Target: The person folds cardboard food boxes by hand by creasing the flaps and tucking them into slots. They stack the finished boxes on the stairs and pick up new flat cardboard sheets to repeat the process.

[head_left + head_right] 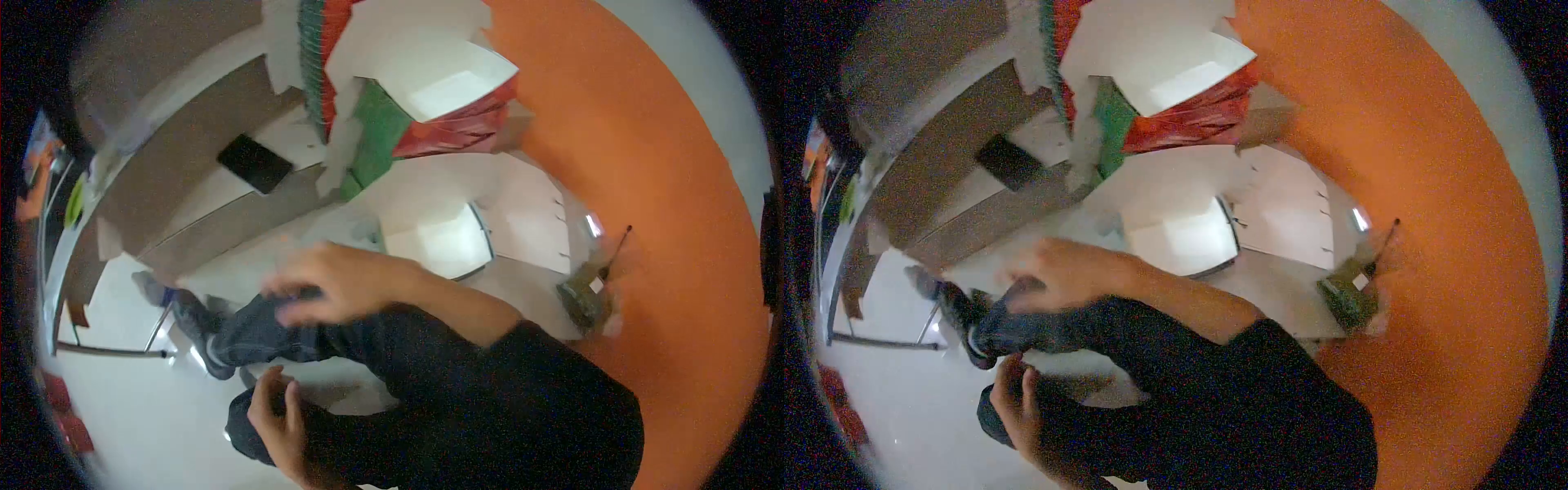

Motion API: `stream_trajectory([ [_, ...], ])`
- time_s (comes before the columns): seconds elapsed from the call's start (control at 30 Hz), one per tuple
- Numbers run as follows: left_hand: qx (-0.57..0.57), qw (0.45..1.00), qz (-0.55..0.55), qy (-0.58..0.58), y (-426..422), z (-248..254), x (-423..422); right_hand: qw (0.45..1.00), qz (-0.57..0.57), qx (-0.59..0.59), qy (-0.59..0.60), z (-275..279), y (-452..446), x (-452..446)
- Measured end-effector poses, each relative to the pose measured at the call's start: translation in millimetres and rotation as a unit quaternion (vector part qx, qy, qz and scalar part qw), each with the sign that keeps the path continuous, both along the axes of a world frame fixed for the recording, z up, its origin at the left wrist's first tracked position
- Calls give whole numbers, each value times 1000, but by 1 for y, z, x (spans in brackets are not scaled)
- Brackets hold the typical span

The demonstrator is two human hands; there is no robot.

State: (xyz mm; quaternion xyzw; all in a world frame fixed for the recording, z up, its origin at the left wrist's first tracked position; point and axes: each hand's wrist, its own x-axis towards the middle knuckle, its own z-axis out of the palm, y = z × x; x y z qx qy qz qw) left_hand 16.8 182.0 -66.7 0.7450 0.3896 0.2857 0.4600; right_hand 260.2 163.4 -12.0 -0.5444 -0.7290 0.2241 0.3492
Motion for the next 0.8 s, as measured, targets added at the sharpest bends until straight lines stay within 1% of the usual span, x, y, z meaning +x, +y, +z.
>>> stream_trajectory([
  [0.03,-2,1000,8,0,-3,3,2,999,-8,-10,43,7,-38,9],
  [0.07,-54,998,22,-19,-6,2,1,996,-9,-18,88,13,-75,22],
  [0.1,-41,999,14,-1,-2,3,-5,992,-60,6,108,23,-103,34],
  [0.13,-26,999,13,17,-2,5,-4,984,-159,-15,77,20,-140,61],
  [0.17,-40,999,13,34,-1,5,-2,945,-320,-56,42,6,-176,90],
  [0.2,-53,997,17,49,3,6,-4,876,-478,-57,37,-2,-198,104],
  [0.23,-68,995,22,65,6,7,-6,822,-567,-54,-23,-20,-221,129],
  [0.27,-60,995,31,67,6,7,-4,769,-608,-143,-133,-37,-246,154],
  [0.3,-51,996,36,70,8,7,-1,766,-570,-200,-220,-58,-274,170],
  [0.33,-40,996,39,73,6,6,0,752,-528,-250,-306,-84,-306,186],
  [0.37,-28,998,19,62,12,-9,-4,731,-530,-246,-352,-123,-343,205],
  [0.4,-17,997,11,72,18,-7,-3,707,-534,-243,-394,-153,-370,216],
  [0.47,4,996,-5,91,22,-1,7,688,-561,-320,-329,-162,-386,221],
  [0.5,-13,995,-2,98,23,0,10,675,-573,-358,-297,-162,-389,226],
  [0.53,-25,994,5,109,23,3,13,675,-573,-372,-280,-162,-391,230],
  [0.6,-49,990,1,135,27,9,18,678,-566,-383,-268,-163,-399,232],
  [0.7,11,987,-11,162,28,5,20,689,-556,-394,-248,-168,-403,229],
  [0.8,-31,983,-16,181,32,7,25,692,-543,-406,-247,-166,-412,233],
])
